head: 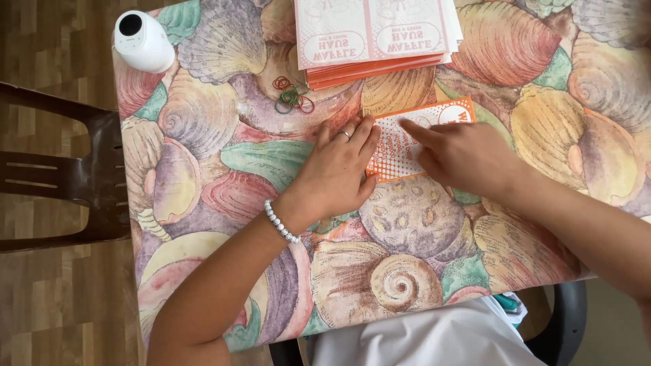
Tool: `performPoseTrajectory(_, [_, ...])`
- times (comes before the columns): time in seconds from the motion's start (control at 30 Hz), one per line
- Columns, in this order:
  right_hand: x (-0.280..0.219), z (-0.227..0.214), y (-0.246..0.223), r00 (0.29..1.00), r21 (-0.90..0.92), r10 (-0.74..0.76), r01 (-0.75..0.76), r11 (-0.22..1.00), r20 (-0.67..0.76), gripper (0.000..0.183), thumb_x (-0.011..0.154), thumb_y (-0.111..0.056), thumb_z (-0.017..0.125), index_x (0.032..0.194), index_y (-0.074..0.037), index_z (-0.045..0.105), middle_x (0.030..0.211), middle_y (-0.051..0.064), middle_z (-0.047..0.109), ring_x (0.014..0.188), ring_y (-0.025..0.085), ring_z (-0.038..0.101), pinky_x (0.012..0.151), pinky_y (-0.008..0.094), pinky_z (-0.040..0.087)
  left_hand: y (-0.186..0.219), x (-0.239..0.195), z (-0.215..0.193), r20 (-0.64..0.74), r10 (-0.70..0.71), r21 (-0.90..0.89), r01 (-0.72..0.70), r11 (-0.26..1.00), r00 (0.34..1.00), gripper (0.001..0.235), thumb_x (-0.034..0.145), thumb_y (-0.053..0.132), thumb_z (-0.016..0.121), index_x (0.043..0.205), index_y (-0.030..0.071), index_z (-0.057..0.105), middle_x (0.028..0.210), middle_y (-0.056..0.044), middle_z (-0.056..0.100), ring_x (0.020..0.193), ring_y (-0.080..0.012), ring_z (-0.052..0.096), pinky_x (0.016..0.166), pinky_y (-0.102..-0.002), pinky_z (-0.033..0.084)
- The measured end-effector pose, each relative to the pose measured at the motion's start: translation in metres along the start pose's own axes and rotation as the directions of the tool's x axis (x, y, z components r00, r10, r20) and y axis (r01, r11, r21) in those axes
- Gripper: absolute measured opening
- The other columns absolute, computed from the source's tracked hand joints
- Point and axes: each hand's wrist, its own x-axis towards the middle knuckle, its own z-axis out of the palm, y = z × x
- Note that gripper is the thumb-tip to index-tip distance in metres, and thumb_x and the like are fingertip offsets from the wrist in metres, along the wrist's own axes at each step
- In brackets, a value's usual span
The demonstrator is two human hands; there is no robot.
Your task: Folding printed paper sheets into bags on a table at a natural pace.
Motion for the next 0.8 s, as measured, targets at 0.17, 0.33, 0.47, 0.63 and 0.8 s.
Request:
performPoseTrajectory(0.17, [0.021,0.036,0.015,0.992,-0.245,0.101,-0.080,0.966,0.076,0.041,0.090,-0.021,0.055,0.127,-0.019,0.073,0.052,0.004,0.066,0.054,0.029,0.072,0.052,0.042,0.058,0.000,-0.004,-0.004,-0.042,-0.017,-0.037,0.015,0.999,0.999,0.075,0.090,0.046,0.058,0.147,-0.001,0.048,0.150,-0.021,0.045,0.136,-0.0349,0.048,0.106,-0.062,0.033])
performPoseTrajectory(0.33, [-0.018,0.051,0.079,0.953,-0.401,0.303,-0.285,0.871,-0.020,0.031,0.088,-0.027,0.061,0.112,-0.037,0.077,0.054,0.003,0.063,0.062,0.031,0.073,0.055,0.042,0.058,-0.013,-0.001,-0.006,-0.081,-0.007,-0.142,-0.005,0.990,0.997,0.078,0.085,0.048,0.065,0.145,0.001,0.051,0.146,-0.018,0.049,0.131,-0.0329,0.052,0.103,-0.059,0.037])
performPoseTrajectory(0.47, [-0.031,0.062,0.096,0.870,-0.238,0.491,-0.487,0.841,-0.047,0.024,0.091,-0.031,0.060,0.106,-0.030,0.080,0.066,0.011,0.068,0.070,0.040,0.072,0.061,0.049,0.060,-0.019,0.021,0.003,-0.071,-0.110,-0.265,0.088,0.960,0.991,0.075,0.071,0.044,0.081,0.132,0.004,0.060,0.126,-0.014,0.057,0.114,-0.0354,0.060,0.088,-0.055,0.047])
performPoseTrajectory(0.63, [-0.028,0.069,0.095,0.876,-0.232,0.474,-0.481,0.845,-0.091,0.024,0.089,-0.031,0.061,0.103,-0.030,0.081,0.069,0.009,0.071,0.068,0.038,0.073,0.061,0.049,0.062,-0.025,0.058,0.021,-0.094,-0.335,-0.296,0.295,0.909,0.938,0.034,0.083,0.026,0.077,0.111,0.009,0.070,0.099,-0.007,0.060,0.096,-0.0360,0.066,0.078,-0.052,0.052])
performPoseTrajectory(0.8, [-0.026,0.057,0.086,0.940,-0.303,0.257,-0.318,0.898,-0.224,0.023,0.085,-0.025,0.067,0.101,-0.029,0.082,0.074,0.003,0.067,0.075,0.027,0.073,0.065,0.039,0.061,-0.043,0.083,0.027,0.106,-0.456,-0.383,0.459,0.801,0.884,0.015,0.075,0.031,0.082,0.087,0.026,0.074,0.077,0.006,0.068,0.084,-0.0274,0.074,0.073,-0.046,0.052])
